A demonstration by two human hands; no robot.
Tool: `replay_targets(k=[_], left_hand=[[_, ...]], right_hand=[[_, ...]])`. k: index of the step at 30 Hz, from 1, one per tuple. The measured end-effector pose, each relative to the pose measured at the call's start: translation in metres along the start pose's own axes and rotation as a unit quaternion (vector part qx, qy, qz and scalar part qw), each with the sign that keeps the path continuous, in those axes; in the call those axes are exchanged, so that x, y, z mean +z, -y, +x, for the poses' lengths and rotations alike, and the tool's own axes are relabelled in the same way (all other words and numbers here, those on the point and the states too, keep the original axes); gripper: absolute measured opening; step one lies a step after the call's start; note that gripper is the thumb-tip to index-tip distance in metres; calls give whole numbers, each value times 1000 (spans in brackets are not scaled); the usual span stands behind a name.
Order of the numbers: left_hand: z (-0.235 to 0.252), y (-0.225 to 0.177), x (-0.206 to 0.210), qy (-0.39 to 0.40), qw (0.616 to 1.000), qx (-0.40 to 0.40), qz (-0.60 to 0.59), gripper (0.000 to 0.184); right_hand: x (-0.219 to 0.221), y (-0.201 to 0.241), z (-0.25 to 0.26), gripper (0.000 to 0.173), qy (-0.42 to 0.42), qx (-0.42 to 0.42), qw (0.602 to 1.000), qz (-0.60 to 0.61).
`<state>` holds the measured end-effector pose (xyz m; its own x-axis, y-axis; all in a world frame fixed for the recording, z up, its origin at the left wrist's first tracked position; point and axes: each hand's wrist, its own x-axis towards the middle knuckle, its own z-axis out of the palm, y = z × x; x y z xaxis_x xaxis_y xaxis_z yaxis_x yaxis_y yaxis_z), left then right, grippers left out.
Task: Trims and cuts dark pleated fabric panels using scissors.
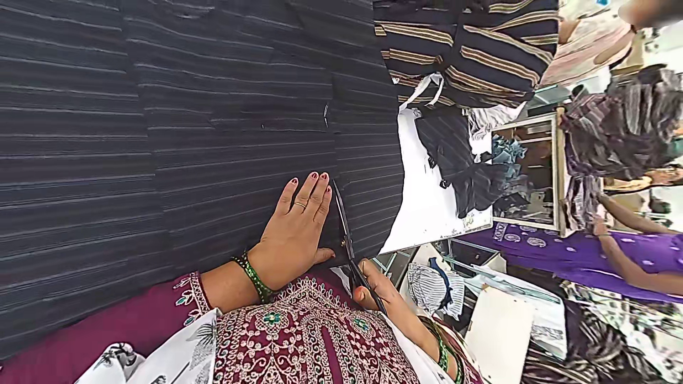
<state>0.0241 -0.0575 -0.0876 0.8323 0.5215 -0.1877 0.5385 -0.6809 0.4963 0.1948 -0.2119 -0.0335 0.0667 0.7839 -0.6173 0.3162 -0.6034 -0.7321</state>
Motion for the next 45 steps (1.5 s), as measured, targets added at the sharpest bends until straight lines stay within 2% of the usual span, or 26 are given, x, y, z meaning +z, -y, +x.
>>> replay_targets(k=[5,9,12,15,17,25,28,30,35,42,45], left_hand=[[2,-1,-10,60,998,-15,-27,113],[2,-2,-13,77,997,-19,-20,113],[1,-1,-9,54,998,-11,-12,113],[0,-1,-5,22,1000,-4,-1,112],[-1,0,-2,-8,1000,1,3,112],[-1,0,-1,-24,1000,6,1,112],[-1,0,-2,-21,1000,3,-3,112],[-2,0,2,-50,999,8,-1,112],[-2,1,5,-69,997,15,-1,112],[-2,1,2,-58,998,15,-9,111],[-2,3,8,-104,994,23,-2,112]], right_hand=[[-2,-7,1,63,4,1,1000,9],[-7,-13,2,68,50,21,998,43],[-11,-9,5,82,85,28,994,57],[-11,-3,14,83,76,21,995,61],[-10,0,18,81,71,17,995,62],[-6,1,16,66,32,9,997,63],[-8,-2,19,71,53,12,996,64],[-10,0,24,76,69,12,995,73],[-9,9,27,62,47,15,992,113],[-13,17,38,69,60,11,993,104],[-13,20,39,64,48,15,994,93]])
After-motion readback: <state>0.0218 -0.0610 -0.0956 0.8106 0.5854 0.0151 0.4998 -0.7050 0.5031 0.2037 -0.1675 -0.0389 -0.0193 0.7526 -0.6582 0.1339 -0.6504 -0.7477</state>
